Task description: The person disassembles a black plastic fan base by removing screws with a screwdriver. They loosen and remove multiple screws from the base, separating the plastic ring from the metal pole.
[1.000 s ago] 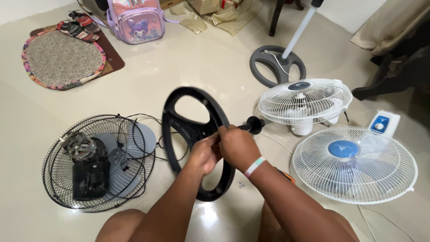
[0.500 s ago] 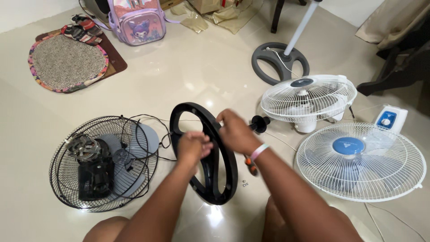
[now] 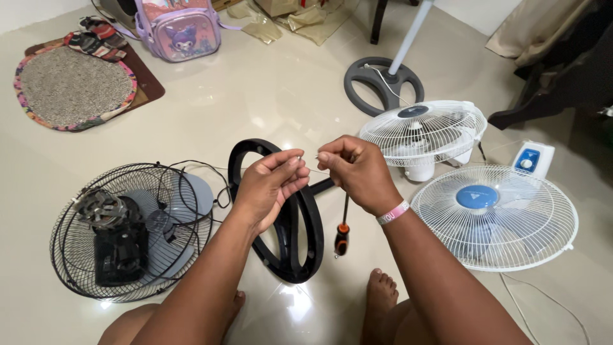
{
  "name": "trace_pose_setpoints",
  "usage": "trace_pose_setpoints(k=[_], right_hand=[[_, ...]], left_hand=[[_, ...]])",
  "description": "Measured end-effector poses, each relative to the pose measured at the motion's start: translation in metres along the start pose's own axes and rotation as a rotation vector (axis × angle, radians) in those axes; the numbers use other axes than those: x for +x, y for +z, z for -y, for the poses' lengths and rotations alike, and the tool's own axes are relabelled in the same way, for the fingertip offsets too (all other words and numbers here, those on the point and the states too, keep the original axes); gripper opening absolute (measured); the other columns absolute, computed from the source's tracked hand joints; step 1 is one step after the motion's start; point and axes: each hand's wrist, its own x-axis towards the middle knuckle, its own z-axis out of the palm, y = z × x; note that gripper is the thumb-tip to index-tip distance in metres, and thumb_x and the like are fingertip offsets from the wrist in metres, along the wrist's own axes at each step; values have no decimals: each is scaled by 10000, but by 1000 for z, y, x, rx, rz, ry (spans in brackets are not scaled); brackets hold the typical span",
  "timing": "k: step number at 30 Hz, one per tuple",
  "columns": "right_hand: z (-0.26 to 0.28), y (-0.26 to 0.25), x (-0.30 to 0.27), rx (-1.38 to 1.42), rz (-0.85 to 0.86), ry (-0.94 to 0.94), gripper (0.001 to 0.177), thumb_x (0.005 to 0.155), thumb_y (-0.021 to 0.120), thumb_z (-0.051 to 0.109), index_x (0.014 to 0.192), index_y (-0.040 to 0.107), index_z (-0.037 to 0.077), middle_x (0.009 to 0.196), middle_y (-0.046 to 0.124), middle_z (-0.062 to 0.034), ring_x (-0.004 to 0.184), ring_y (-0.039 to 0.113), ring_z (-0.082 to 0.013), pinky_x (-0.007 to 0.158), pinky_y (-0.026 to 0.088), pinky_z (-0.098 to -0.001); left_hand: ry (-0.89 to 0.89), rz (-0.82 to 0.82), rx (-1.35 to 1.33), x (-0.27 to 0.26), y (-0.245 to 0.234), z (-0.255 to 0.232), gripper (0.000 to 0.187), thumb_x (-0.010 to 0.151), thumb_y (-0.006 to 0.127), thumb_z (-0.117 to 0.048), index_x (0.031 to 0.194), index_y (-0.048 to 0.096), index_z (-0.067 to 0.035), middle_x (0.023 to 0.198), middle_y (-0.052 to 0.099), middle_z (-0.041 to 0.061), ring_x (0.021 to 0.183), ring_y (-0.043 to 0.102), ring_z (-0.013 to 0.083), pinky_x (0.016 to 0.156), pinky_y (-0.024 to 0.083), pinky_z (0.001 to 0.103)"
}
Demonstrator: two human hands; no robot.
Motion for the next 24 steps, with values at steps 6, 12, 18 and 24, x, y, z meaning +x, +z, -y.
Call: trace_pose_setpoints(k=[6, 12, 18, 24], right_hand=[[-2, -1, -1, -93, 36, -77, 168, 923, 731, 78, 1072, 757, 5, 885, 742, -15, 765, 625, -38, 664, 513, -196], [-5, 4, 1, -71, 43, -109, 159, 919, 742, 68, 1061, 750, -1, 906, 760, -22, 799, 656, -54, 707, 538, -211], [-10, 12, 0, -57, 24, -147, 139, 929, 727, 54, 1051, 746, -10, 923, 769, -43, 812, 681, -69, 723, 551, -220], [-13, 17, -3, -82, -66, -195, 111, 921, 725, 53, 1018, 734, 1, 928, 765, -41, 832, 706, -69, 738, 569, -212]], left_hand=[[19, 42, 3, -1, 2, 1, 333, 961, 669, -136, 1245, 672, 39, 964, 721, 92, 894, 701, 162, 880, 592, 326], [29, 73, -88, 1, -2, 5, 354, 971, 671, -182, 1253, 670, 31, 935, 700, 64, 884, 683, 142, 885, 592, 319], [40, 70, -60, 2, -1, 7, 359, 987, 673, -191, 1254, 682, 49, 903, 671, 55, 838, 654, 139, 838, 565, 305], [69, -8, 177, -1, 7, 1, 390, 977, 631, -208, 1269, 682, 45, 995, 741, 66, 893, 698, 132, 863, 599, 308]])
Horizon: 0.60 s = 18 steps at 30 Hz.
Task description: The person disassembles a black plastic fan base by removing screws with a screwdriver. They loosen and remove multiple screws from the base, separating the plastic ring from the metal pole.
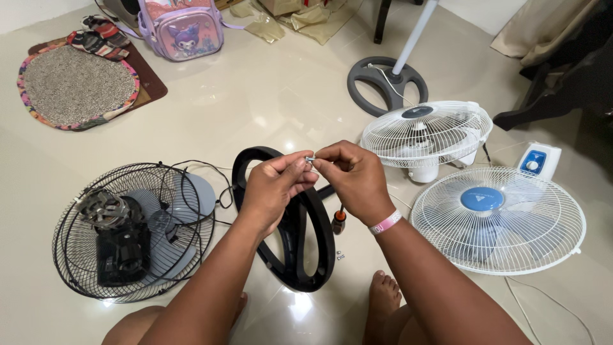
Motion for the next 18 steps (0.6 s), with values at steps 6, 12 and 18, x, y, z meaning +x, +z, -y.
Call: trace_pose_setpoints(k=[6, 12, 18], right_hand=[[14, 3, -4, -120, -10, -56, 93, 921, 752, 60, 1000, 760, 12, 797, 703, -12, 681, 569, -24, 574, 445, -213], [35, 3, -9, -242, -23, 89, 103, 890, 744, 94, 971, 765, 33, 636, 620, -12, 402, 474, -64, 349, 354, -271], [32, 1, -9, -306, -25, -114, 100, 891, 770, 86, 980, 779, 42, 689, 652, 1, 483, 481, -26, 404, 370, -235]], left_hand=[[25, -10, 92, -1, 1, -6, 358, 983, 645, -188, 1249, 702, 45, 991, 761, 94, 885, 721, 140, 847, 608, 294], [8, 13, -34, 1, -2, -2, 317, 951, 679, -114, 1238, 716, 14, 1006, 761, 80, 884, 719, 138, 850, 607, 297], [18, 16, -14, 4, -6, 4, 311, 946, 691, -102, 1235, 721, 11, 1011, 764, 81, 897, 721, 135, 854, 608, 291]])
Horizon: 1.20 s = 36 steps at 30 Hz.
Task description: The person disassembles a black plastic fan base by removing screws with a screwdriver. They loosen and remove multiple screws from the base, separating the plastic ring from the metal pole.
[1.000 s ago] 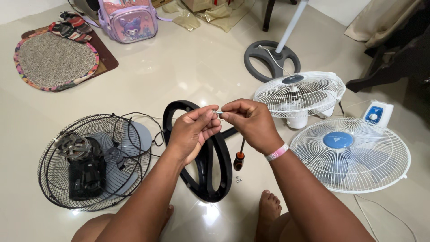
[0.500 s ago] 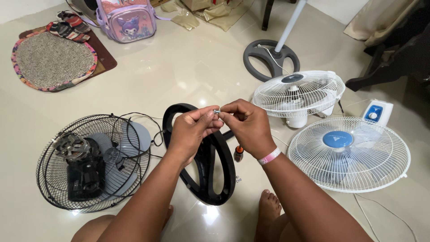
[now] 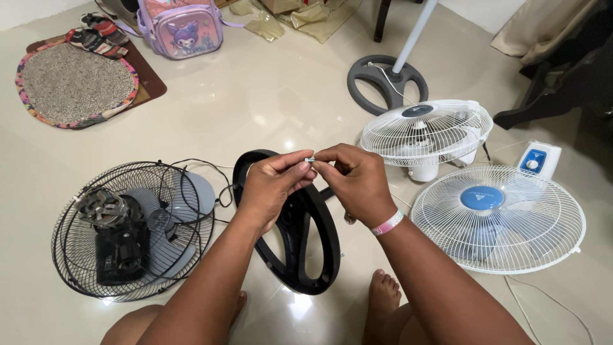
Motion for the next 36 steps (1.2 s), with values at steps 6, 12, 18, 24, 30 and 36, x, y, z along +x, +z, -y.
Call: trace_pose_setpoints(k=[6, 12, 18, 24, 30, 36], right_hand=[[-12, 0, 1, -40, -7, -86, 115, 879, 784, 69, 991, 789, 44, 772, 712, -19, 591, 542, -55, 517, 428, -239], [-15, -2, 3, -147, 4, -231, 152, 862, 779, 42, 1014, 776, 48, 876, 749, -43, 661, 654, -93, 590, 520, -237], [-15, -1, 3, -151, -8, -185, 149, 865, 782, 72, 1013, 779, 54, 863, 751, -44, 649, 655, -106, 582, 523, -249], [-16, -1, 3, -170, 14, -164, 140, 875, 780, 102, 1009, 785, 64, 855, 757, -45, 640, 644, -114, 584, 521, -262], [-15, 0, 4, -173, 11, -186, 153, 870, 789, 107, 1015, 780, 58, 863, 758, -57, 628, 639, -117, 580, 518, -269], [-16, 3, 1, -177, -5, -138, 138, 867, 792, 113, 989, 775, 51, 850, 755, -58, 587, 623, -123, 541, 500, -278]], left_hand=[[57, 26, 38, 2, 0, 4, 308, 954, 681, -96, 1241, 717, 11, 1042, 773, 95, 917, 734, 141, 848, 608, 286], [127, -22, 248, 0, 0, -2, 291, 938, 687, -83, 1216, 736, -11, 1028, 787, 94, 911, 745, 132, 831, 623, 259], [153, 20, 241, -2, 1, -5, 283, 956, 681, -99, 1221, 733, -14, 1012, 786, 95, 913, 748, 125, 842, 621, 255], [181, -12, 289, -1, 1, -4, 303, 921, 714, -49, 1212, 748, 30, 982, 785, 97, 868, 719, 126, 811, 600, 254], [255, 14, 167, -5, 3, -9, 530, 876, 701, -6, 1389, 568, -14, 1126, 747, 87, 986, 708, 90, 862, 576, 219], [161, -49, 98, -1, 5, -7, 409, 893, 720, -62, 1284, 648, 38, 1082, 768, 102, 942, 728, 110, 831, 617, 252]])
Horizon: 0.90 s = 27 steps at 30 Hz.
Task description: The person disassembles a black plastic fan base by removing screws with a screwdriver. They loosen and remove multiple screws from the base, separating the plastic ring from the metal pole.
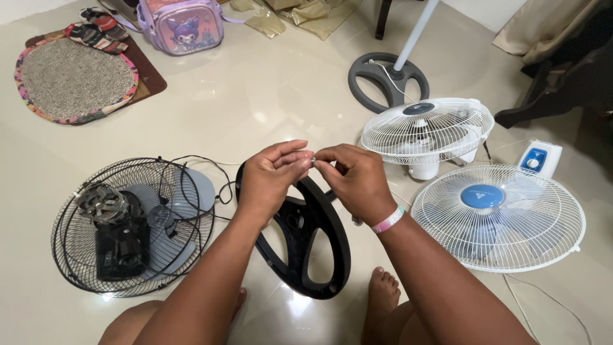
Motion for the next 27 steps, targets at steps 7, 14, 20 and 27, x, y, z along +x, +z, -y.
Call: trace_pose_setpoints(k=[7, 14, 20, 27], right_hand=[[-4, -3, 2, -3, -6, -37, 134, 871, 789, 92, 995, 760, 50, 867, 747, -43, 661, 649, -93, 606, 526, -250], [-3, -9, -10, -28, 107, 15, 109, 897, 791, 93, 999, 781, 55, 843, 735, -26, 647, 580, -86, 584, 474, -251], [-5, -1, -13, 52, 184, 166, 138, 904, 773, 103, 1032, 774, 50, 821, 739, -15, 634, 591, -66, 564, 491, -249], [-27, 20, -13, -85, 302, 53, 153, 881, 751, 127, 1004, 767, 37, 833, 763, -88, 674, 716, -157, 655, 568, -312]], left_hand=[[-71, -75, 103, 3, -11, 4, 296, 956, 701, -140, 1171, 700, 64, 895, 737, 85, 735, 680, 115, 670, 572, 256], [-95, 54, 250, -7, -5, -2, 281, 942, 690, -180, 1175, 710, -24, 861, 726, 37, 687, 678, 77, 618, 583, 236], [-123, 91, 170, -9, -4, 5, 232, 969, 683, -187, 1091, 729, 4, 880, 746, 46, 734, 714, 88, 649, 602, 227], [-230, -232, 242, -12, -104, 109, 162, 960, 671, -156, 1070, 709, -44, 796, 705, 72, 641, 651, 132, 545, 502, 257]])
